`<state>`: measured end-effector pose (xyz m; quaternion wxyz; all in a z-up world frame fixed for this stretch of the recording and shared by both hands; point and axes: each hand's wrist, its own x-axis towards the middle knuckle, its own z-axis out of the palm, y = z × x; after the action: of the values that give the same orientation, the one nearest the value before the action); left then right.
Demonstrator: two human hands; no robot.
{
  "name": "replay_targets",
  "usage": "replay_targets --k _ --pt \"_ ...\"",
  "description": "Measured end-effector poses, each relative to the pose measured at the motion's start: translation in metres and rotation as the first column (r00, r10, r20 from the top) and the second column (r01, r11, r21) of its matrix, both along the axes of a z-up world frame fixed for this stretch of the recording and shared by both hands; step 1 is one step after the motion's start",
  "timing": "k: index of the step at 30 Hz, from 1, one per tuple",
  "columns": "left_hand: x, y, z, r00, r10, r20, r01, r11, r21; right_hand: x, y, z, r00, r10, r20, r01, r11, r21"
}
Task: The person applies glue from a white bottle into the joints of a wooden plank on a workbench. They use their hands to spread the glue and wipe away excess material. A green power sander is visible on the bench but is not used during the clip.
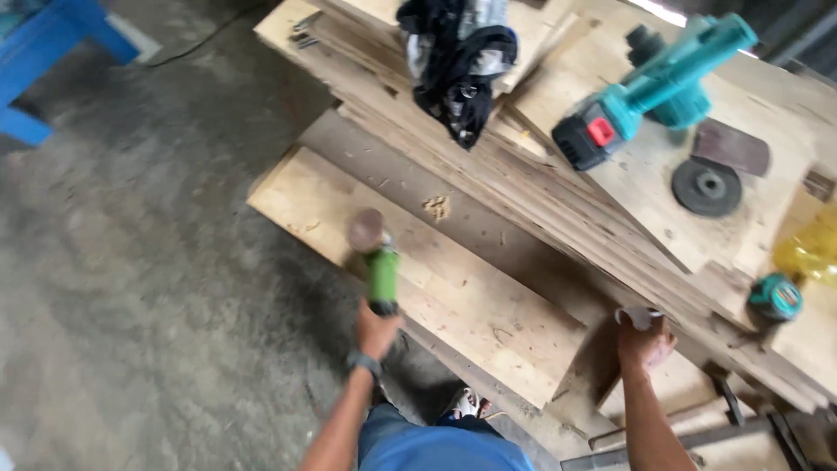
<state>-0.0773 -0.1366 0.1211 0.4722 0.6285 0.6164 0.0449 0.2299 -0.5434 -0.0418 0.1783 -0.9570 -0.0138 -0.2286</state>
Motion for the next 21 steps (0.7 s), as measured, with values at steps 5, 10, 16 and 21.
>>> replay_targets --k 5,10,16,21 --pt "-0.043 -0.073 -0.029 0.993 -0.114 0.019 0.115 0.992 -0.056 -0.008 0.013 0.025 0.975 -0.104 -0.194 0.125 0.987 0.099" --pt "-0.041 -0.114 -0.027 0.961 -0.249 0.123 0.263 0.959 -0.109 -0.11 0.04 0.06 0.969 -0.112 -0.22 0.231 0.729 0.644" --pt "-0.003 -0.154 0.032 0.785 -0.614 0.088 0.617 0.787 -0.02 -0.214 0.107 0.127 0.306 0.789 -0.532 0.68 0.21 0.703" --pt "0.028 -0.22 0.007 0.483 -0.874 -0.055 0.864 0.466 0.19 -0.219 0.111 0.159 0.73 0.374 -0.572 0.533 0.212 0.819"
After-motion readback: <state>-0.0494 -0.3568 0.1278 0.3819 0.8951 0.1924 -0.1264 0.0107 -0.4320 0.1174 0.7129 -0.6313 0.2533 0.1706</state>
